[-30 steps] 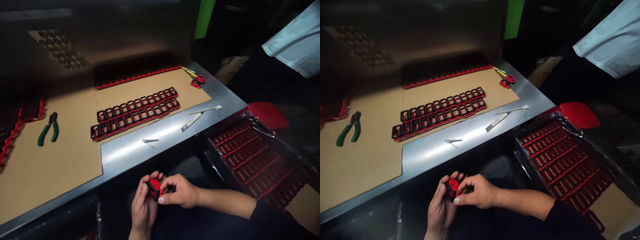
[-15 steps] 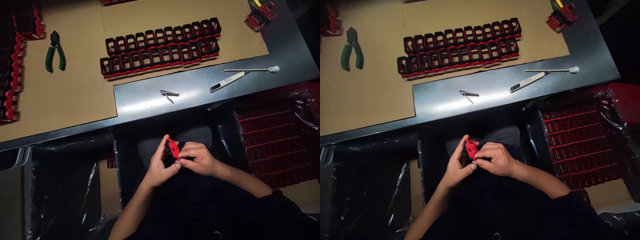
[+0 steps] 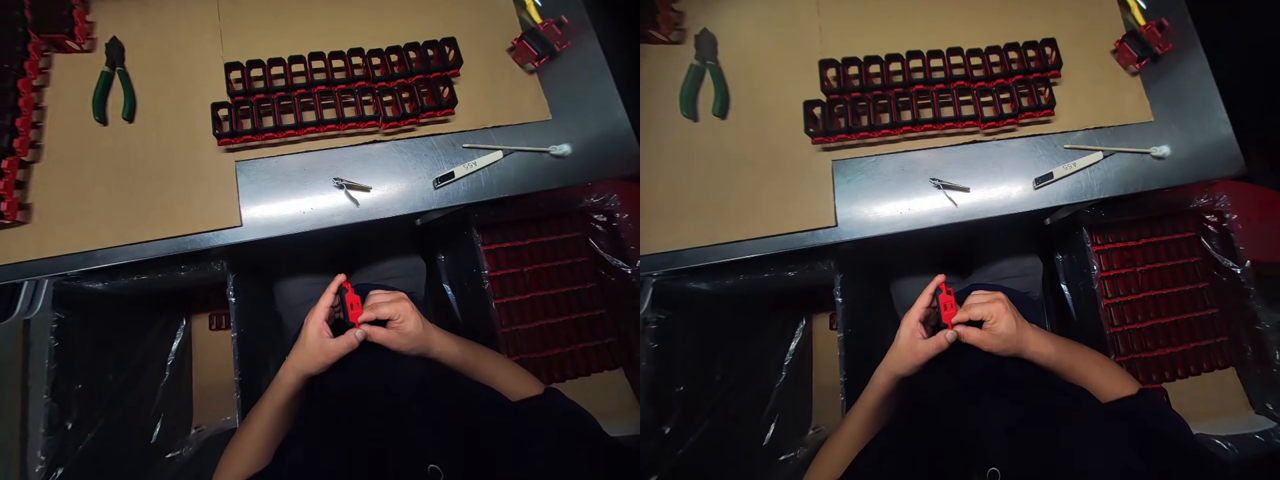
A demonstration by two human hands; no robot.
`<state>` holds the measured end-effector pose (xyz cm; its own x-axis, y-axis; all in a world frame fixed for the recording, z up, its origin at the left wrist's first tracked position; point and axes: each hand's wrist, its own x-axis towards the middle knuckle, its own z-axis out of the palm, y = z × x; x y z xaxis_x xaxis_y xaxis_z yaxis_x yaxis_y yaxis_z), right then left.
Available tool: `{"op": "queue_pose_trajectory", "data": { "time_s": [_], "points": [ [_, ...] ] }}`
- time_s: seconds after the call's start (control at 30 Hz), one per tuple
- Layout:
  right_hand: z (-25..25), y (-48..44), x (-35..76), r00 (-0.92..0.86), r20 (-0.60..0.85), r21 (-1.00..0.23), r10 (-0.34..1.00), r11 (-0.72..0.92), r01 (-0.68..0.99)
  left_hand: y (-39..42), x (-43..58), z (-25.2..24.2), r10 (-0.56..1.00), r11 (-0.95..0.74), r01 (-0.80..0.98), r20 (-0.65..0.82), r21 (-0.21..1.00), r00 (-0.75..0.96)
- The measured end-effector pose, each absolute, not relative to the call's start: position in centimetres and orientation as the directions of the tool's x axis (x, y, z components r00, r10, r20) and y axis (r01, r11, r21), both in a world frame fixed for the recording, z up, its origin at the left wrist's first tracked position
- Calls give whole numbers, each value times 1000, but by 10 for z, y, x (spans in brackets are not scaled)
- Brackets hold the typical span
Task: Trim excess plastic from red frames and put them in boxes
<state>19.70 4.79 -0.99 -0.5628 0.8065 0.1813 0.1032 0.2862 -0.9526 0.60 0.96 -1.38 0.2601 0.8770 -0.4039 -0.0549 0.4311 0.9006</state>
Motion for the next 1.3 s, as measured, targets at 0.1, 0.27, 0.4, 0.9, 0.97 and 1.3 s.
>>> {"op": "queue_pose_trajectory", "data": {
  "time_s": [0.1, 0.27, 0.4, 0.9, 0.97, 1.3],
  "points": [
    [-7, 50, 202, -617, 37, -986, 786, 130, 107, 8, 5, -11, 896, 391, 5, -382, 920, 228],
    [0, 59, 211, -632, -309, -908, 711, -418, -26, 4, 5, -12, 912, 312, 106, -329, 944, 245],
    [2, 62, 208, -608, -433, -821, 666, -570, -40, 2, 6, -12, 902, 300, 185, -341, 936, 263],
    [2, 58, 208, -510, 93, -973, 855, 187, 136, 5, 2, -2, 846, 474, 121, -489, 872, 212],
    [1, 57, 207, -524, 181, -939, 832, 304, 159, 5, 3, 2, 832, 507, 92, -515, 857, 209],
    [-7, 60, 204, -561, 350, -836, 751, 520, 176, 5, 6, 6, 903, 402, 131, -416, 906, 107]
  ]
}}
